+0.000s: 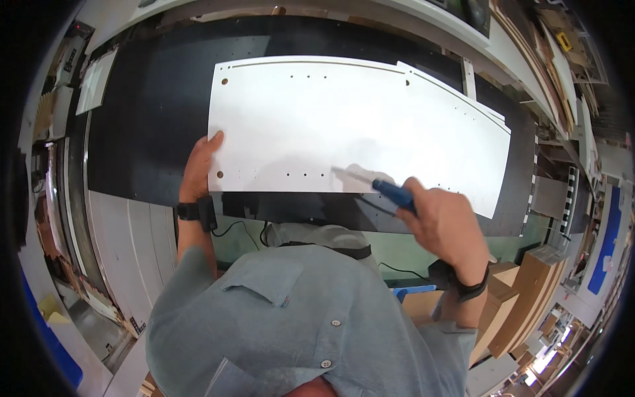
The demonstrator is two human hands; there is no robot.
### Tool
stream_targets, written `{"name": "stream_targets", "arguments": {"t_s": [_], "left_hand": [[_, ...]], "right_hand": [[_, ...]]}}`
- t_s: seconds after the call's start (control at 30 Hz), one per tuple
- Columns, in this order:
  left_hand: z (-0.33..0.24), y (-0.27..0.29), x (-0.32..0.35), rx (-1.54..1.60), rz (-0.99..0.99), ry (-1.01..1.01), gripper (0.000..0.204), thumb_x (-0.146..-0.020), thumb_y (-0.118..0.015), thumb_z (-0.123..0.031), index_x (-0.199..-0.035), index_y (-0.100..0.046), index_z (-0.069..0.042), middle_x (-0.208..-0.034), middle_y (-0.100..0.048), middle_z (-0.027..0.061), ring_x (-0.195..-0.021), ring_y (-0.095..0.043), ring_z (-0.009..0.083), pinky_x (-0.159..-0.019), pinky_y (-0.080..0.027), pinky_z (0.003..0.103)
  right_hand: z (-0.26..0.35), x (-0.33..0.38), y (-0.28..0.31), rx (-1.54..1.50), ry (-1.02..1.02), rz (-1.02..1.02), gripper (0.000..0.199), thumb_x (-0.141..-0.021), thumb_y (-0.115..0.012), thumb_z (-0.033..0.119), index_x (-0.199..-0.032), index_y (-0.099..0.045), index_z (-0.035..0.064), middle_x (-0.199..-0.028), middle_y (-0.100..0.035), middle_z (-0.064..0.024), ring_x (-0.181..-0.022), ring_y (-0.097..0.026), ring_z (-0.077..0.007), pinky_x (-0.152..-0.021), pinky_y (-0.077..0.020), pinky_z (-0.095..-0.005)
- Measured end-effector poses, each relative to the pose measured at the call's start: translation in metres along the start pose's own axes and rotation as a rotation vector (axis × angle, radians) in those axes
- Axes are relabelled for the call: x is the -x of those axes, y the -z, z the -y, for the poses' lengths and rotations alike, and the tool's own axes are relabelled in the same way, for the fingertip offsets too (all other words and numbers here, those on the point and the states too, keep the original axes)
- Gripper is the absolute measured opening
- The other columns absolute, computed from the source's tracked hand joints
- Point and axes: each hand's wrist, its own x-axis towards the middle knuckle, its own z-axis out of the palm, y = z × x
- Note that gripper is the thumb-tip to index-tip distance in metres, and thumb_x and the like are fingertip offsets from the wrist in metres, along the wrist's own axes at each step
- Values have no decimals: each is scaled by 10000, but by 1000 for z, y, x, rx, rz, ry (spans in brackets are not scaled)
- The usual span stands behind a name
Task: Using an air nozzle to blow dust off wooden panels and stacking them in a furniture factory.
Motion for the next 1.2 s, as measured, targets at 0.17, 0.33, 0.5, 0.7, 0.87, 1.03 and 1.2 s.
{"name": "stream_targets", "arguments": {"t_s": [0.17,0.33,0.5,0.7,0.87,1.03,1.2], "left_hand": [[10,-3,-13,-121,-56,-23,298,-1041,-663,-200,-1235,-662,25,-1073,-738,98,-895,-722,174,-781,-596,336],[-1,-35,-5,-219,92,-47,340,-1052,-629,-231,-1246,-617,48,-1079,-727,117,-899,-722,180,-788,-591,336],[7,-97,-6,-178,37,5,357,-1044,-645,-231,-1240,-612,65,-1106,-715,146,-890,-717,201,-772,-581,338],[43,-152,-37,-185,258,-95,419,-1056,-631,-188,-1362,-566,90,-1200,-700,144,-1011,-697,200,-864,-560,327],[53,-209,-55,-316,311,-146,398,-1078,-593,-161,-1398,-552,72,-1255,-686,134,-1060,-689,204,-891,-562,332],[77,-242,-78,-334,326,-130,384,-1075,-584,-136,-1401,-551,65,-1275,-677,130,-1070,-685,207,-900,-567,329],[84,-287,-71,-415,347,-172,427,-1076,-617,-184,-1407,-539,74,-1280,-675,164,-1100,-686,235,-960,-564,366]], "right_hand": [[-52,-36,8,51,-250,-500,354,-977,-684,282,-1170,-582,3,-784,-700,-215,-754,-694,-421,-654,-523,-528],[6,-46,-4,-165,214,-341,253,-952,-705,243,-1106,-573,91,-750,-664,-153,-720,-681,-398,-644,-526,-508],[-23,24,-14,-296,66,-128,298,-949,-726,269,-1145,-599,83,-771,-680,-171,-771,-697,-403,-688,-530,-499],[-157,145,-53,-548,-292,-207,310,-917,-802,214,-1184,-702,93,-858,-732,-133,-815,-708,-282,-754,-536,-389],[-233,207,-143,-1187,-380,-132,314,-874,-840,88,-1170,-739,63,-967,-735,37,-931,-637,-97,-847,-521,-292],[-275,220,-209,-1180,-486,-162,302,-831,-847,85,-1119,-760,72,-980,-738,22,-908,-646,-134,-904,-525,-305],[-313,221,-278,-1037,-399,-357,335,-790,-847,58,-1113,-759,56,-1101,-712,-21,-1018,-656,-185,-933,-533,-335]]}}
